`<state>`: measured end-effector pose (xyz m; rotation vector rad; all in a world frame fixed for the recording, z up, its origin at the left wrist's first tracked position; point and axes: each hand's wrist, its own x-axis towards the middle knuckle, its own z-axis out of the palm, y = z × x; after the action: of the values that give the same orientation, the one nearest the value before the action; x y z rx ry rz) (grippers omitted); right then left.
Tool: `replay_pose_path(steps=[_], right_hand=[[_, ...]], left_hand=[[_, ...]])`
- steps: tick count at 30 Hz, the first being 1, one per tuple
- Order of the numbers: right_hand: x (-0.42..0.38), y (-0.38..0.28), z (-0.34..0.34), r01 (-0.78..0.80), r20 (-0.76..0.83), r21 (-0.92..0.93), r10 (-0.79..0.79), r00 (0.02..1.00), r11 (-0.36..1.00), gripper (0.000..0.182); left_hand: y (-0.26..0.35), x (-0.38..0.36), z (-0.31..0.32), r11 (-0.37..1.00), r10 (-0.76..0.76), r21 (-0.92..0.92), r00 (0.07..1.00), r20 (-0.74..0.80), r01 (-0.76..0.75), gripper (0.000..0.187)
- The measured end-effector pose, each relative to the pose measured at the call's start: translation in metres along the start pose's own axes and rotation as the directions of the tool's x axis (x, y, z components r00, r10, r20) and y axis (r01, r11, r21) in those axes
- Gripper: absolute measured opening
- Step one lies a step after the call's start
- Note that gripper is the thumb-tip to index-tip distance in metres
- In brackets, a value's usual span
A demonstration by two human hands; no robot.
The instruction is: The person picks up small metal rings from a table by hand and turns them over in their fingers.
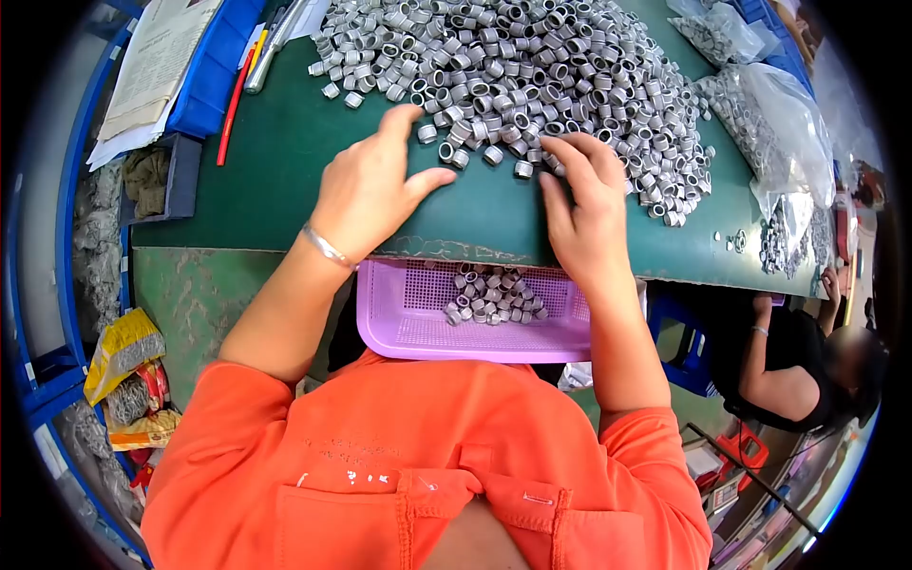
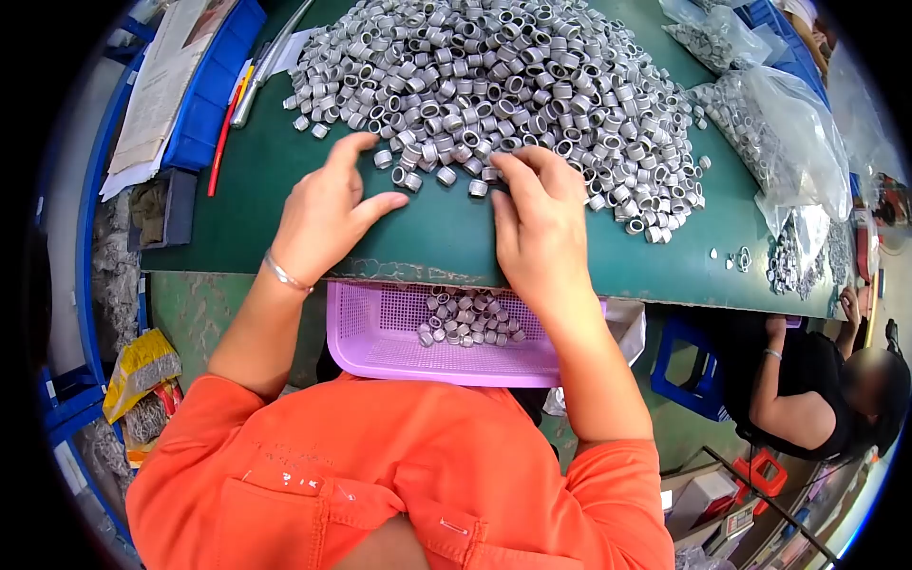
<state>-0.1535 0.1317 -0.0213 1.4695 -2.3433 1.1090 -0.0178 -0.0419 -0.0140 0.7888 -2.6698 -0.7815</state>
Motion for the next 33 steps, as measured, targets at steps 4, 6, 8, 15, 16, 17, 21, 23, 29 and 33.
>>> replay_pose_path(steps=[4,6,8,15,16,17,21,23,29,33], right_hand=[[-0.005,0.003,0.009,0.071,0.03,0.044,-0.072,0.997,0.997,0.025],[-0.014,-0.003,0.005,0.076,0.066,0.136,-0.085,0.994,0.988,0.024],[-0.022,-0.006,-0.006,-0.029,0.114,0.212,0.004,0.994,0.977,0.03],[-0.031,-0.002,-0.025,-0.252,0.157,0.218,0.221,0.963,0.943,0.035],[-0.033,0.002,-0.017,-0.156,0.129,0.126,0.139,0.982,0.98,0.035],[-0.033,0.002,-0.012,-0.133,0.098,0.092,0.124,0.988,0.987,0.034],[-0.036,-0.001,-0.012,-0.243,0.106,0.195,0.226,0.968,0.95,0.029],[-0.038,-0.005,-0.016,-0.349,0.125,0.309,0.326,0.937,0.885,0.028],[-0.05,-0.007,-0.025,-0.499,0.407,0.858,0.433,0.804,0.119,0.031],[-0.055,-0.003,-0.025,-0.486,0.494,0.864,0.401,0.771,-0.13,0.027]], left_hand=[[0.015,0.001,0.017,0.966,0.251,0.05,0.967,0.034,-0.253,0.037],[0.023,-0.009,0.025,0.949,0.316,-0.007,0.948,0.034,-0.316,0.032],[0.026,-0.015,0.029,0.93,0.36,-0.065,0.932,-0.037,-0.362,0.037],[0.021,-0.027,0.028,0.904,0.329,-0.221,0.926,-0.188,-0.366,0.034],[0.02,-0.029,0.028,0.904,0.329,-0.223,0.926,-0.183,-0.365,0.034],[0.02,-0.03,0.029,0.903,0.316,-0.239,0.929,-0.191,-0.356,0.032],[0.019,-0.032,0.029,0.897,0.266,-0.297,0.937,-0.225,-0.326,0.028],[0.019,-0.031,0.029,0.899,0.266,-0.294,0.938,-0.224,-0.325,0.027],[0.02,-0.032,0.03,0.893,0.262,-0.313,0.939,-0.221,-0.323,0.025],[0.02,-0.032,0.03,0.898,0.253,-0.305,0.94,-0.229,-0.316,0.023]])
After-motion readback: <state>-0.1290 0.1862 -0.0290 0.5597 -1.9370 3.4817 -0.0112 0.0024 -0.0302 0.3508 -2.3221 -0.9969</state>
